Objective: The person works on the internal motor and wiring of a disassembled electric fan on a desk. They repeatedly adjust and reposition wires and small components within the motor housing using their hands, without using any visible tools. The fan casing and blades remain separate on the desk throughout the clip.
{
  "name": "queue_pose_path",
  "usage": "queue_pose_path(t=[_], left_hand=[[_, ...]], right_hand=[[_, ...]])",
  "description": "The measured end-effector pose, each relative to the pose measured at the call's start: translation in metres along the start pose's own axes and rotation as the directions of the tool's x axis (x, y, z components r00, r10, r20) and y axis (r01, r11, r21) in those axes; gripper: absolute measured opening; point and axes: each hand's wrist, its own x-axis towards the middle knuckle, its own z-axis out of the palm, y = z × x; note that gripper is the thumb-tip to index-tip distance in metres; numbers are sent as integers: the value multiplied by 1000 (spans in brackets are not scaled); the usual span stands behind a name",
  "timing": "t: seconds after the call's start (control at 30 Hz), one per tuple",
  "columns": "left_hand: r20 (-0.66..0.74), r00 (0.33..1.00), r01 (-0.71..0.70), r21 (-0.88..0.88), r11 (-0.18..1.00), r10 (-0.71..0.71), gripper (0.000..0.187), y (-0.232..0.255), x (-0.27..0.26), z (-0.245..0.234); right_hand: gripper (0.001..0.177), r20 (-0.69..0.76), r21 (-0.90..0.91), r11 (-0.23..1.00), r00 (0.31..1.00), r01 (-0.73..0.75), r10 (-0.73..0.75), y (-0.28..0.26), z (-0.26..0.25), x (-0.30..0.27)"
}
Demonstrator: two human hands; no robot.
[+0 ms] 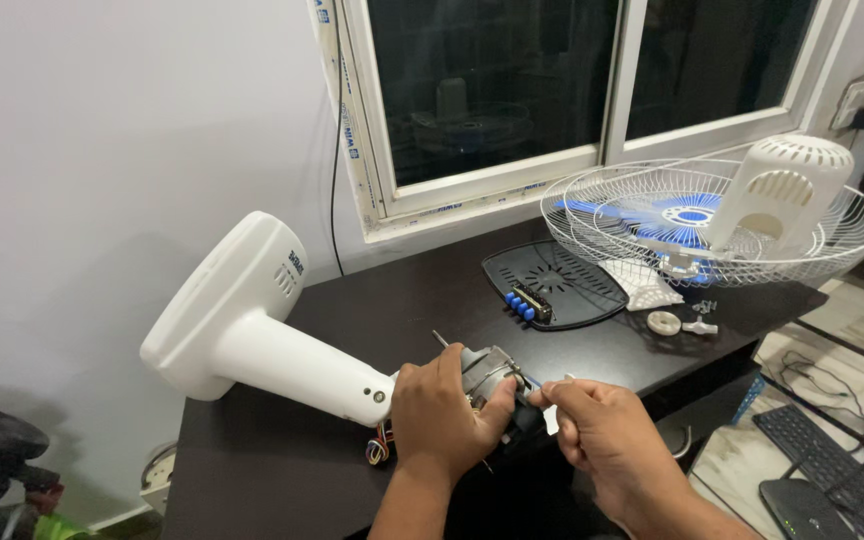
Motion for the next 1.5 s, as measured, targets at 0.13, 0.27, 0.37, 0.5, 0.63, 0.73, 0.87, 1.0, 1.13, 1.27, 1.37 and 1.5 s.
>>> queue_pose_path(t=[0.13,0.27,0.37,0.5,0.63,0.73,0.87,1.0,1.13,1.27,1.37,1.5], left_hand=[[20,1000,0,-13,1000,0,59,3,2,-3],[25,1000,8,-11,1000,-8,54,4,3,-3],[-5,1000,-9,-10,1000,9,54,3,3,-3],[72,996,55,1,998,-55,52,3,2,-2],[-9,1000,-17,-1,1000,17,54,4,1,-1],[10,1000,-6,17,1000,6,52,4,1,0],[75,997,28,28,999,-30,52,4,0,0],[27,1000,-8,35,999,7,50,5,2,-1],[35,999,5,31,999,-6,51,6,2,-3],[51,998,23,29,999,-24,51,4,1,0],[25,1000,7,30,1000,-8,52,3,0,2],[41,998,39,21,999,-40,51,1,-1,5]], right_hand=[[20,-7,-282,952,992,122,-129,-6,3,3],[21,260,-789,276,706,548,-659,0,5,-4],[18,388,-814,27,577,580,-719,-4,4,-11],[22,154,-855,321,790,408,-594,-11,5,-18],[26,-23,-759,592,898,270,-438,-13,5,-18],[29,-48,-647,694,892,316,-450,-10,4,-12],[32,-40,-722,613,865,321,-500,-4,3,-5],[33,-23,-736,570,827,366,-561,-2,2,-4],[30,-62,-640,686,866,346,-496,2,-2,-9],[29,-66,-361,873,925,329,-375,7,-9,-15],[30,-79,-315,900,937,300,-340,8,-13,-17],[27,-122,-418,882,949,216,-291,5,-13,-21]])
